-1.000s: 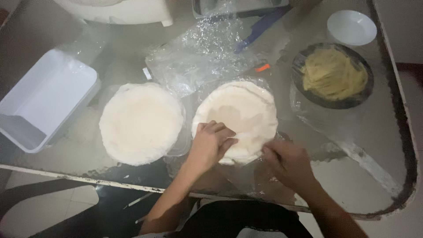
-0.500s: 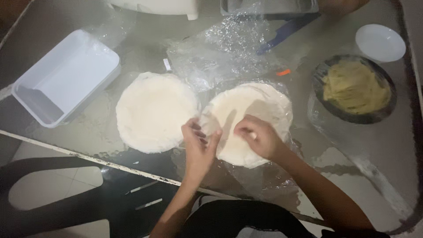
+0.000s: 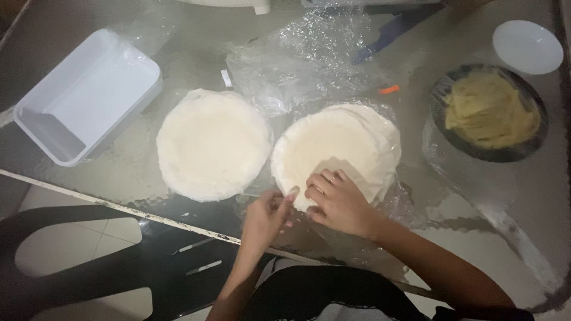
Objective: The person separates and prepares flat round pieces of white dough on a glass table by hand.
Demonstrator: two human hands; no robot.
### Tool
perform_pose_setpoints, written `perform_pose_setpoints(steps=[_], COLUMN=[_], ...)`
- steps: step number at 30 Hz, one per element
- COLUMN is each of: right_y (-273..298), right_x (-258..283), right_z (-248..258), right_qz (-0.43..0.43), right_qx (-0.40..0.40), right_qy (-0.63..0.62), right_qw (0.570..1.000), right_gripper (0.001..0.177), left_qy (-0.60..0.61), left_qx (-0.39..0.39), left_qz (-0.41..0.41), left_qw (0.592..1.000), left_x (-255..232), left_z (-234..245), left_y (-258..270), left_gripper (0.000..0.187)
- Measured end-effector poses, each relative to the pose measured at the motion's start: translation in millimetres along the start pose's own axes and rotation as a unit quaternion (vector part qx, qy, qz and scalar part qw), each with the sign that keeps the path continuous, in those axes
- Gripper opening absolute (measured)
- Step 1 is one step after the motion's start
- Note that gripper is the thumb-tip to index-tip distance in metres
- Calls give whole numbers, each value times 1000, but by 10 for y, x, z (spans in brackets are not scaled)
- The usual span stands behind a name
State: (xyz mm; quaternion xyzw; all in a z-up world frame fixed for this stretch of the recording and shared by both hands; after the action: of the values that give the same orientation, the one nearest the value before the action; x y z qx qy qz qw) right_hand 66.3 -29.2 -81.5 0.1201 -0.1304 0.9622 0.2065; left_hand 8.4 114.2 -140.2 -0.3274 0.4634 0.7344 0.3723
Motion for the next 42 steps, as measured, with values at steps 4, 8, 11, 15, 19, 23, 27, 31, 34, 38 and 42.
perform_pose_setpoints(steps=[4,8,11,15,19,23,27,31,34,38,42], right_y=[28,66,119,270,378,485,361,168,175,178,249], right_x=[69,32,9,-33,-154,-398,-427,-480,-587,-733,-990], right_z=[214,420,634,878,979,987,929,832,771,763,571], right_qz=[11,-24,-51,-91,-139,-256,-279,-243,-196,-133,-201], right_qx=[-71,-131,-185,-237,-265,-282,-200,-117,-101,-186,-203], right_qy=[-27,-93,-144,-149,-120,-212,-295,-280,-354,-363,-410], right_qw=[997,987,971,956,947,900,892,922,909,903,866], right_gripper=[36,35,34,29,14,8,21,25,12,11,12], left_qy=[33,267,284,345,385,377,311,290,288,259,240], left_qx=[-45,-5,11,21,73,103,96,134,133,114,75], left_qz=[-112,-176,-214,-195,-195,-225,-269,-317,-285,-260,-303], left_qw=[992,947,935,918,899,892,907,893,905,923,919], left_x=[-36,-192,-364,-490,-785,-971,-1040,-1101,-1026,-867,-701], left_z=[-66,-216,-223,-341,-429,-427,-381,-393,-378,-363,-277], left_y=[-141,-111,-95,-173,-57,12,44,97,74,34,25], left_gripper=[26,20,19,22,17,16,15,16,15,14,13])
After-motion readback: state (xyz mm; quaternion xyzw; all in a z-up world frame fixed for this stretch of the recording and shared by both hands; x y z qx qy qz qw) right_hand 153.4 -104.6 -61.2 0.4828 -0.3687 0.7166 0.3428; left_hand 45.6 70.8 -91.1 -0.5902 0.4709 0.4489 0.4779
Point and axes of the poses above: each hand's wrist, its own y-axis away from the middle knuckle, its own z-axis out of the back of the hand, x = y × z, the point moved 9 cm from there along -y, towards the middle knuckle, and after that the axes turned 1 degree about -z, right-handed, at the moved point
